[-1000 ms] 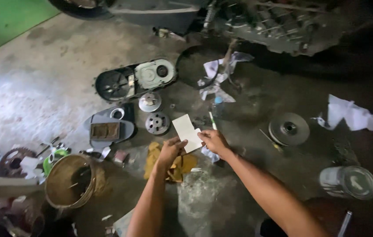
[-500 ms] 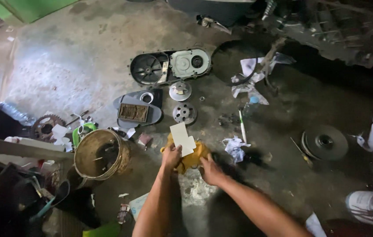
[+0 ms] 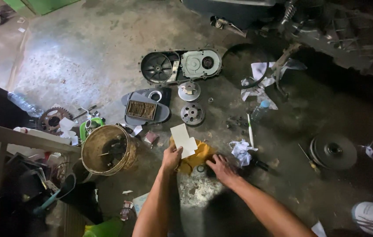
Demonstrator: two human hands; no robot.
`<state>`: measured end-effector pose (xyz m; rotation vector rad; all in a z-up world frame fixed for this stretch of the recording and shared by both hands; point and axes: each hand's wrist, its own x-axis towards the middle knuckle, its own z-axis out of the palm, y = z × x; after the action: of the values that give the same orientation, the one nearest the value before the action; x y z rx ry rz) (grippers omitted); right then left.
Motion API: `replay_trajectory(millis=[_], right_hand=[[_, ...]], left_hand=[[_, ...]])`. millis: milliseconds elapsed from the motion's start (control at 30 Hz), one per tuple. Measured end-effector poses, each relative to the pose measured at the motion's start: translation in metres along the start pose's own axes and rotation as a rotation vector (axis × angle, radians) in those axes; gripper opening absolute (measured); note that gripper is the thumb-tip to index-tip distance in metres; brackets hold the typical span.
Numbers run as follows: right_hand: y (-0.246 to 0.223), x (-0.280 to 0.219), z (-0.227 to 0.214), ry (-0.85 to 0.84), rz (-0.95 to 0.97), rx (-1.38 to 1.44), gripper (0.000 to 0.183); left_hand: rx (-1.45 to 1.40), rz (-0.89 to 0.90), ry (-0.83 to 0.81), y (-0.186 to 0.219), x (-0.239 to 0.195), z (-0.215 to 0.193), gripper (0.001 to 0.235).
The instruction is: Repairing motorcycle CVT components by inspecting and cleaning rollers and pulleys
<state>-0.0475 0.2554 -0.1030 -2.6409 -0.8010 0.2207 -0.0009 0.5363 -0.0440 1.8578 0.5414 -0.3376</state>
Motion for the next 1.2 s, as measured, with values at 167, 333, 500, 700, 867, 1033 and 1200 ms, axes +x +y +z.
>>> replay_trajectory(millis=[167,333,500,700,867,1033,1200], right_hand=[[-0.004,0.003,0.014,-0.060,0.080,-0.066,0.062],[-0.048,-0.001,-0.001,-0.233,0.297,0.209,0.076],[-0.080,-0.007,-0.039,-0.234,0.479,0.355,0.067],[0.045,-0.025,0.152,-0.203,0.565,0.246,0.066],[0.027,-0.033,0.092,-0.460,0.366,-0.394,0.072],[-0.028,-0.019,0.032,-0.118,0.643,-0.116,0.081],[0.031,-0.035,0.123,0.207,0.556,-0.008,0.027]], left_hand=[[0.042,-0.021,0.056,-0.047,0.040,0.015,0.039],[-0.171,0.010,0.014,-0.013,0.022,0.030,0.039],[-0.223,0.141,-0.056,0.009,0.017,0.027,0.043],[-0.340,0.146,-0.060,0.031,-0.001,0.022,0.047],[-0.395,0.116,-0.076,0.030,0.008,0.025,0.048],[-0.272,0.073,-0.071,0.071,-0.005,0.019,0.037],[-0.274,0.049,-0.030,0.092,0.001,0.023,0.045]])
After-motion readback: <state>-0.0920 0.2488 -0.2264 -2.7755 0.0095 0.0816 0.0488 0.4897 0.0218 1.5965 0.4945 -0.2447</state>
